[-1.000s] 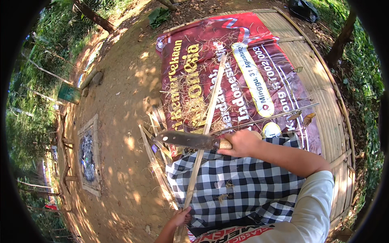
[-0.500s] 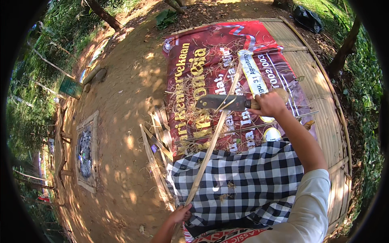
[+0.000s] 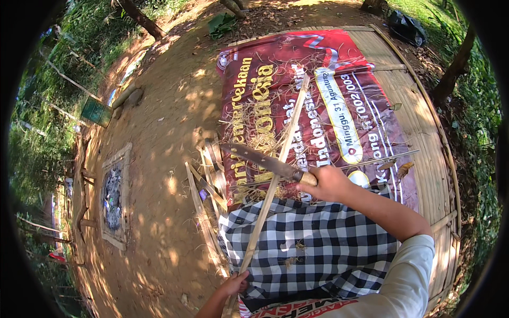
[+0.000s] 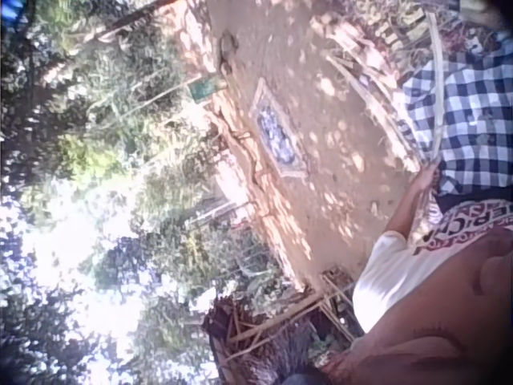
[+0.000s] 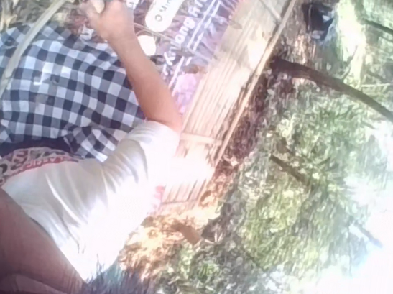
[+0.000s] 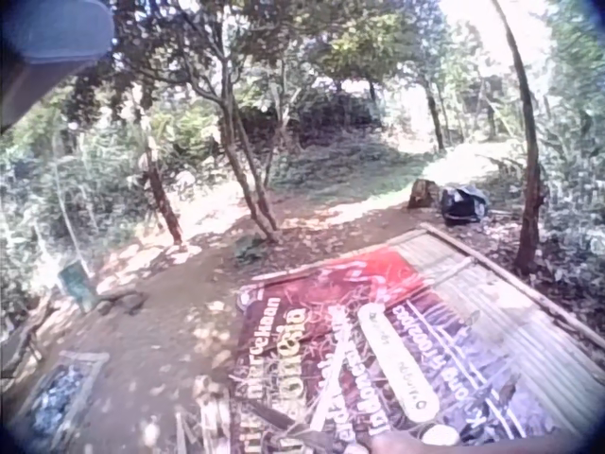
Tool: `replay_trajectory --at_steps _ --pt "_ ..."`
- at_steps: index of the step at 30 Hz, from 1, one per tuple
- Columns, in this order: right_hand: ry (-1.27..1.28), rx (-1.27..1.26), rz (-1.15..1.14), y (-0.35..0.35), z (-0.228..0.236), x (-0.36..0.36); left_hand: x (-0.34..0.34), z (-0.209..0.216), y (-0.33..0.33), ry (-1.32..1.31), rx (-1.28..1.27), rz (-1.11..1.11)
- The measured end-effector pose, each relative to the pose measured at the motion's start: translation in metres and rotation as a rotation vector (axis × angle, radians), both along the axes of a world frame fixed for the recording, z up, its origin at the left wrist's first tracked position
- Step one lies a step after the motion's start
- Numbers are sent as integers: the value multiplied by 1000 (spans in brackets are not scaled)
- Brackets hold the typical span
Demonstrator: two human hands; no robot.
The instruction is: The person holds a length of bamboo on their lap and uses a large knife to shave and smooth the outer surface, rotating the bamboo and removing thin strips.
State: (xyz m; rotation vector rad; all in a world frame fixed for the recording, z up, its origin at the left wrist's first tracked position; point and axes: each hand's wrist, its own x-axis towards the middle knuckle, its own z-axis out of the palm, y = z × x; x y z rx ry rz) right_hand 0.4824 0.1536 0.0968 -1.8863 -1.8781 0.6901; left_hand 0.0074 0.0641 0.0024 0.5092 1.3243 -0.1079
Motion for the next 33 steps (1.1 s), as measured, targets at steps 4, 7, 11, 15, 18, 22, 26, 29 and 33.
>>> replay_trajectory --at_steps 4,7,11,15,18,22,26,29,33 --pt "-397 273 368 -15 -9 -30 3 2 1 8 20 18" --pt "-534 483 546 -12 -17 -30 -2 -3 -1 5 30 -19" --pt "-574 541 422 31 -20 48 -4 -4 -11 -16 67 18" --pt "-802 259 -140 46 11 128 14 7 3 30 117 -108" --pt "-724 182 -122 43 1 103 10 14 4 -6 -26 -62" --pt "-456 147 -231 39 2 77 6 5 -1 22 61 -55" --pt "9 -63 -210 30 6 54 6 4 0 14 62 -56" --pt "64 -33 10 4 8 13 -6 -10 -3 -3 40 -28" --pt "-405 188 380 -14 6 -18 5 3 -4 -1 98 -21"
